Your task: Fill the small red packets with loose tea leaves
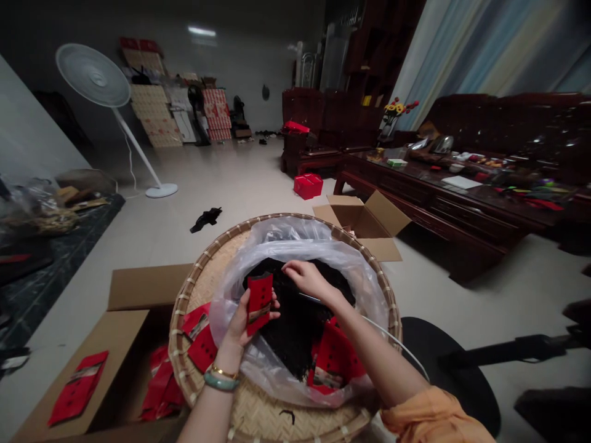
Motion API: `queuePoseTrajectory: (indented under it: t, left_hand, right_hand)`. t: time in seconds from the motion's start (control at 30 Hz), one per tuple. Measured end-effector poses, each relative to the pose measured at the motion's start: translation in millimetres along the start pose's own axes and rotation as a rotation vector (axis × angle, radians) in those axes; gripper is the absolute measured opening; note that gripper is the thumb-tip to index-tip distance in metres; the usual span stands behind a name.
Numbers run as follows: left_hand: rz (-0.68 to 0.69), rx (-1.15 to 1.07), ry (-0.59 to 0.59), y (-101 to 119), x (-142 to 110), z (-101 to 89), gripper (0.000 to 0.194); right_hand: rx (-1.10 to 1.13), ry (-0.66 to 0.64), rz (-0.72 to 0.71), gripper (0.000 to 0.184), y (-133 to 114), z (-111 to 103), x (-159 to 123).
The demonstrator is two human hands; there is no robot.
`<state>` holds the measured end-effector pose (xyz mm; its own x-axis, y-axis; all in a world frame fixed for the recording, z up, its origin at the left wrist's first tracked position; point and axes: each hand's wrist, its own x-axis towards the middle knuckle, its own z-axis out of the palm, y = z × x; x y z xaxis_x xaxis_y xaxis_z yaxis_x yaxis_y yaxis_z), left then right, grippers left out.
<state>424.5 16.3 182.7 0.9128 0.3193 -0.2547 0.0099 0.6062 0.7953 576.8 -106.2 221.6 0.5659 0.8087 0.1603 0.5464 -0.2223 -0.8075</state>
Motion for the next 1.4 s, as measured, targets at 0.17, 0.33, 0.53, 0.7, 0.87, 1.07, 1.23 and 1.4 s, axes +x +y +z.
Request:
queuePoseTrajectory:
  t: [0.17,0.33,0.53,0.7,0.87,1.07,1.23,1.4]
  left_hand:
    - [0.381,0.353,0.111,-5.6,3.6,-1.7,0.06]
    - [0.674,0.679,0.223,-0.5,0.8,-3.4,0.059]
    - [0.85,1.11,0.231,11.1,-5.5,-3.2,0.031]
    - [0.807,1.373,0.161,33.8,-22.3,-4.9,0.033]
    - [0.692,1.481,-0.028,61.8,-42.2,-3.0,0.032]
    - [0.652,1.442,-0.049,67.3,-46.6,5.3,0.03]
    - [0.615,1.401,0.207,56.8,-41.4,8.6,0.028]
    - [0.559,1.363,0.217,57.2,-40.6,6.7,0.028]
  right_hand:
    - [-0.291,-0.229,0.028,0.083,13.7,21.2,-7.5]
    - [-0.437,-0.261,0.094,0.097,2.6,41.3,-2.6]
    - [-0.51,-0.22,0.122,0.094,2.5,51.8,3.5]
    - [-0.566,-0.255,0.098,0.081,4.9,54.3,4.3]
    - [-0.571,-0.219,0.131,0.073,7.0,57.1,8.0]
    - [-0.583,-0.172,0.146,0.064,10.2,58.5,7.7]
    - [-0.421,-0.107,0.124,0.04,17.2,49.4,8.9]
    - [0.197,0.029,0.242,0.027,25.6,41.8,9.7]
